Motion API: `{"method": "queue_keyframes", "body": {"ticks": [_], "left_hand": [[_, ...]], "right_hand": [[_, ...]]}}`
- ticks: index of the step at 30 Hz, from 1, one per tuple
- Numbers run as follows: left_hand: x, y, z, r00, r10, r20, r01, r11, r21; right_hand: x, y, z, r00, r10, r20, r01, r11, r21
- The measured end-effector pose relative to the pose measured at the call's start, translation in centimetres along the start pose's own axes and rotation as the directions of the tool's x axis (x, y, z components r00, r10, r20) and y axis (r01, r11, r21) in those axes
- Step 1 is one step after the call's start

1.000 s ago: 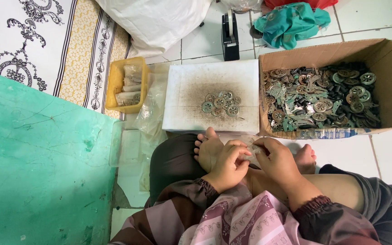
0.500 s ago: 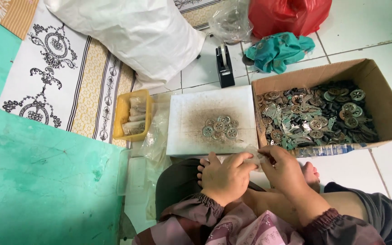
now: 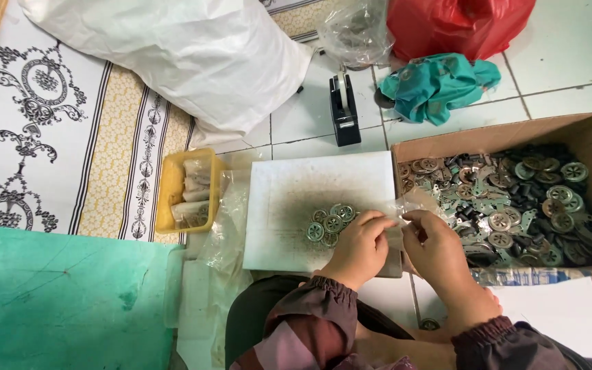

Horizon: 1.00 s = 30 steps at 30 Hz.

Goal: Sorting and inspecting small circular metal parts by picking them from a large box, arranging them on a board, and then placing them into a plastic bag.

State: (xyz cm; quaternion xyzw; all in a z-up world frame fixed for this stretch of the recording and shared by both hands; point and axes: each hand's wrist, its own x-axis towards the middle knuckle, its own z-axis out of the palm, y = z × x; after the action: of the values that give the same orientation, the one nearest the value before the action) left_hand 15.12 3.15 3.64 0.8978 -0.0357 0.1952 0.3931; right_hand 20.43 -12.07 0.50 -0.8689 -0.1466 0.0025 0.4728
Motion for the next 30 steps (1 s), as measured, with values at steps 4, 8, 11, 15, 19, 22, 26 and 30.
{"method": "queue_keyframes", "body": {"ticks": [4,8,11,15,19,22,26,30], "left_hand": [[1.7,-0.3,-0.8,1.000,-0.015,0.024,0.016,0.998,-0.064],[2.5,-1.0,-1.2,0.993,-0.061,0.097,0.069,0.994,-0.085],[3.1,-0.8,-1.7,0.989,-0.077,0.123,0.096,0.983,-0.157],[3.2,-0.6,-2.1,0.984,-0.076,0.164,0.115,0.962,-0.248],[3.0,-0.9,-2.7,0.975,-0.101,0.196,0.154,0.948,-0.279],[2.7,-1.3,-3.4,0.936,-0.085,0.342,0.192,0.936,-0.295],[2.0,-1.0,-3.5,0.769,-0.014,0.639,0.232,0.937,-0.259],[1.3,-0.6,-2.9,0.610,0.061,0.790,0.205,0.951,-0.231]], "right_hand": [[1.5,-0.8,0.4,0.998,-0.046,0.044,0.049,0.997,-0.066],[2.0,-0.5,1.2,0.992,-0.095,0.083,0.095,0.995,0.013],[2.0,0.3,1.1,0.996,-0.074,0.040,0.072,0.997,0.034],[1.9,1.1,0.7,0.996,-0.091,-0.005,0.091,0.995,0.051],[2.0,0.1,-0.2,0.994,-0.086,0.067,0.076,0.987,0.139],[2.7,2.0,-2.5,0.966,-0.163,0.199,0.098,0.950,0.298],[3.8,4.3,-6.7,0.994,0.110,-0.027,-0.079,0.849,0.522],[5.0,7.6,-7.8,0.954,0.208,-0.216,-0.221,0.975,-0.038]]}}
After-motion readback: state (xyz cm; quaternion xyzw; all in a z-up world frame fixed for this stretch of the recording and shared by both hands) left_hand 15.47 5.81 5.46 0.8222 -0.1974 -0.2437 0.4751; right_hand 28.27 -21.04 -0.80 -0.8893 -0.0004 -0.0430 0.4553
